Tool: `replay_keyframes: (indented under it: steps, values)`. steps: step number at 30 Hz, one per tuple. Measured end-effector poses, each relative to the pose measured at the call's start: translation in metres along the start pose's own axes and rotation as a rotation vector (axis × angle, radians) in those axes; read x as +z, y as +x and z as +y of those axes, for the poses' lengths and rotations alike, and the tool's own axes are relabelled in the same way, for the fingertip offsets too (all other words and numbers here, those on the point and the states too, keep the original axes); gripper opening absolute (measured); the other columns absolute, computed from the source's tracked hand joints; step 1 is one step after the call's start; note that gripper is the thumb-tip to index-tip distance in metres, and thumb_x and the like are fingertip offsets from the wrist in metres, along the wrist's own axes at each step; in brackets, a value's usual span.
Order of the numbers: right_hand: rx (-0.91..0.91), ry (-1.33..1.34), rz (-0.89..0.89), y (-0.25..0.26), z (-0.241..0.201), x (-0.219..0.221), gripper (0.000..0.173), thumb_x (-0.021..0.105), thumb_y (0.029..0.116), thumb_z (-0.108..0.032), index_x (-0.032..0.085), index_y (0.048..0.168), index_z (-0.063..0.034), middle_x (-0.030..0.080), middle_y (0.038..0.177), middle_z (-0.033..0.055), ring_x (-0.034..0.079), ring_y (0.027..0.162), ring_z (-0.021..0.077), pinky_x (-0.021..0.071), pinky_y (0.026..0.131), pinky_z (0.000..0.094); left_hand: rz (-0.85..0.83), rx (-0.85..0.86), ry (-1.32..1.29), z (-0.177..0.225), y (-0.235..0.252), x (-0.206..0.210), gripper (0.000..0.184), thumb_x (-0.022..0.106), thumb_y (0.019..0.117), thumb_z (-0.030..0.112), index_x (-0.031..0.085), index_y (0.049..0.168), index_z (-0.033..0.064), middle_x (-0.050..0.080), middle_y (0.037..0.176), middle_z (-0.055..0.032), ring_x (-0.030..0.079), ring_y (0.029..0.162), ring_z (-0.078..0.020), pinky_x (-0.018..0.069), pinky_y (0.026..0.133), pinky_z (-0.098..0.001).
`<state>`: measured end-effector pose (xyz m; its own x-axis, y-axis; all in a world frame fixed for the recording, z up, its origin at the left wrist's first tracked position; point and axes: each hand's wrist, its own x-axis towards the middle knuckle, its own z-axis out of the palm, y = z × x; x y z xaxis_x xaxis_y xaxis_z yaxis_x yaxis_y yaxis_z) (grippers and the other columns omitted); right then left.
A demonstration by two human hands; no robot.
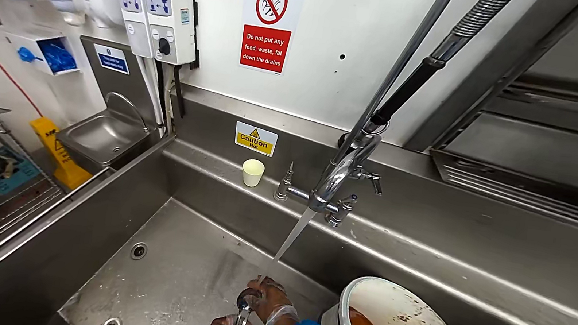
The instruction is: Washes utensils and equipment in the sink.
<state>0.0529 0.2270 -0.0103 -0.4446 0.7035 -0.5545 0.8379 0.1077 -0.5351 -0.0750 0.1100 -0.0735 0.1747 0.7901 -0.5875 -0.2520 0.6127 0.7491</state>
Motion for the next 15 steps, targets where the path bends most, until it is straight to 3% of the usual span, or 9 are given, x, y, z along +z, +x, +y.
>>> replay_keyframes:
  steps: [3,6,11,13,15]
  values:
    - [-0.011,0.13,-0.07,0.003,-0.001,0.005,0.028,0.063,0.101,-0.017,0.071,0.125,-0.0051,0.07,0.124,0.0167,0.065,0.116,0.0279,0.0469,0.105,0.0464,0.009,0.019,-0.007,0.001,-0.001,0.0,0.026,0.039,0.1056,0.001,0.057,0.125,-0.0017,0.071,0.086,-0.0039,0.065,0.071,-0.008,0.0522,0.067,-0.024]
    - [0.039,0.084,-0.076,0.001,-0.006,0.001,0.03,0.062,0.1013,-0.017,0.069,0.128,-0.0045,0.069,0.125,0.0186,0.065,0.118,0.03,0.0461,0.106,0.0477,0.052,0.021,-0.048,0.007,0.003,0.004,0.027,0.037,0.1108,0.012,0.058,0.124,-0.0002,0.071,0.086,-0.0044,0.065,0.069,-0.0087,0.053,0.065,-0.0237]
    - [0.045,-0.005,-0.074,0.003,-0.003,-0.005,0.03,0.062,0.1016,-0.021,0.07,0.127,-0.0079,0.071,0.124,0.0164,0.066,0.117,0.03,0.0474,0.105,0.0491,0.156,0.098,-0.121,0.015,0.01,0.012,0.017,0.048,0.1073,0.008,0.062,0.103,-0.0002,0.066,0.077,-0.0025,0.061,0.062,-0.0069,0.0517,0.06,-0.0209]
    - [0.049,-0.007,-0.059,-0.003,-0.008,-0.008,0.032,0.064,0.1006,-0.021,0.069,0.129,-0.0066,0.069,0.128,0.0177,0.063,0.123,0.0313,0.0449,0.109,0.05,0.17,0.128,-0.161,0.013,0.011,0.016,0.013,0.046,0.1042,0.001,0.058,0.1,0.0022,0.061,0.077,-0.0002,0.055,0.059,-0.0045,0.0472,0.056,-0.0186]
    - [0.021,-0.024,-0.047,-0.007,-0.011,-0.009,0.031,0.063,0.1006,-0.018,0.069,0.128,-0.0054,0.068,0.129,0.0178,0.062,0.124,0.031,0.0439,0.11,0.0486,0.211,0.109,-0.243,0.012,0.014,0.019,0.017,0.045,0.1072,0.005,0.059,0.097,0.0014,0.057,0.072,-0.0007,0.051,0.053,-0.0047,0.0451,0.051,-0.018]
